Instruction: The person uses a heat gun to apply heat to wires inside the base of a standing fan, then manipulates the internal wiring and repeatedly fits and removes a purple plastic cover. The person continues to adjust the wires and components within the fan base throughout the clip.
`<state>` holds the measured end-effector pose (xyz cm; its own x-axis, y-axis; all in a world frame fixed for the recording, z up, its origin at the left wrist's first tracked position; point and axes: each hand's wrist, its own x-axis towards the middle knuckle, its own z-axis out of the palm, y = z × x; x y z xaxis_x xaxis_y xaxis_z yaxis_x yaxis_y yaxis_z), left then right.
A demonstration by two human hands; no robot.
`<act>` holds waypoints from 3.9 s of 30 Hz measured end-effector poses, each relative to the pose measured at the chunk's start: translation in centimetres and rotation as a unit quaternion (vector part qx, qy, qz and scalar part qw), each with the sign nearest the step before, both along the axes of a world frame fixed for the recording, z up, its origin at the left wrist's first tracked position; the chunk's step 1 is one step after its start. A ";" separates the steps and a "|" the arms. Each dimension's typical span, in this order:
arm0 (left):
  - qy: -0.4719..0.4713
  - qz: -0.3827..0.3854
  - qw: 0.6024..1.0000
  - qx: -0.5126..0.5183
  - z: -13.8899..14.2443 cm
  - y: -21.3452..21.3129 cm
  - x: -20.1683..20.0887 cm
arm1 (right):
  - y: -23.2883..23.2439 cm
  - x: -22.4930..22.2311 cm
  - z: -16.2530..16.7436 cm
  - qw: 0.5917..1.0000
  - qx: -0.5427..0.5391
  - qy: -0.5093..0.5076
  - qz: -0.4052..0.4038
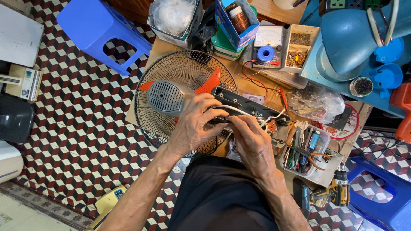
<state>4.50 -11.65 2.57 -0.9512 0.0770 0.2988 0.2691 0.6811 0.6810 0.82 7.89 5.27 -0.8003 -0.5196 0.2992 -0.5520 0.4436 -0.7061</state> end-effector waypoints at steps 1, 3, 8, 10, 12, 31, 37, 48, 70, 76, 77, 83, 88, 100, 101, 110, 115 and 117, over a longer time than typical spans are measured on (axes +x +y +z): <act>0.001 -0.002 1.000 0.006 -0.3 0.1 -0.2 | 0.1 0.1 0.0 1.000 0.002 -0.006 -0.008; 0.000 -0.004 1.000 0.017 -0.7 0.2 -0.4 | 0.3 0.2 -0.2 0.999 0.004 -0.020 -0.026; -0.008 -0.005 0.999 0.048 -1.5 0.2 -0.5 | 0.7 0.5 -1.0 0.997 0.009 -0.053 -0.064; -0.013 -0.007 0.998 0.057 -1.6 0.3 -0.6 | 1.0 0.5 -1.1 0.996 0.000 -0.060 -0.072; -0.016 -0.005 0.998 0.055 -1.7 0.3 -0.6 | 1.0 0.6 -1.3 0.994 -0.009 -0.067 -0.080; -0.007 0.005 0.999 0.040 -2.9 0.4 -0.6 | 1.6 0.5 -1.8 0.985 -0.021 -0.090 -0.144; 0.007 0.033 0.999 0.019 -1.2 0.6 0.1 | 1.6 0.3 -1.6 0.988 0.008 -0.092 -0.128; -0.080 0.238 0.966 0.053 0.8 3.6 2.2 | 0.5 0.0 -0.3 0.995 0.037 -0.048 -0.074; -0.077 0.262 0.947 0.172 -0.9 4.3 2.0 | -2.1 -0.5 -2.2 0.992 0.033 -0.098 -0.066; -0.028 0.187 0.982 0.024 1.0 3.3 2.0 | -2.0 -0.4 -2.8 0.980 0.001 -0.180 -0.091; -0.011 0.162 0.986 -0.023 1.5 3.0 2.1 | -1.9 -0.4 -2.8 0.975 -0.001 -0.201 -0.098; -0.032 0.076 0.985 -0.154 3.6 3.3 1.2 | 0.1 0.7 -1.5 0.985 -0.057 -0.137 -0.092; -0.016 0.047 0.983 -0.179 4.2 3.8 0.8 | 3.4 3.1 0.8 0.983 -0.087 -0.080 -0.139; 0.026 -0.060 0.985 -0.162 3.7 4.0 -0.3 | 8.6 1.1 -0.1 0.964 0.054 0.107 -0.236; 0.028 -0.060 0.986 -0.153 3.6 4.0 -0.3 | 9.0 0.6 -0.1 0.964 0.083 0.136 -0.211; 0.007 -0.046 0.975 -0.219 3.1 4.8 -1.2 | 9.9 -0.8 -2.9 0.977 0.123 0.005 -0.176; 0.004 -0.040 0.968 -0.248 3.8 6.2 -1.9 | 10.1 -2.0 -4.1 0.968 0.033 -0.171 -0.179; 0.067 -0.051 0.978 -0.188 3.8 7.1 -2.5 | 10.0 -2.3 -4.2 0.952 0.007 -0.237 -0.195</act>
<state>2.05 -4.56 6.39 -0.8869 0.2982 0.3528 0.4185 0.8419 0.3406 -1.51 17.91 1.09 -0.9763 -0.1572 -0.1487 0.0359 0.5599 -0.8278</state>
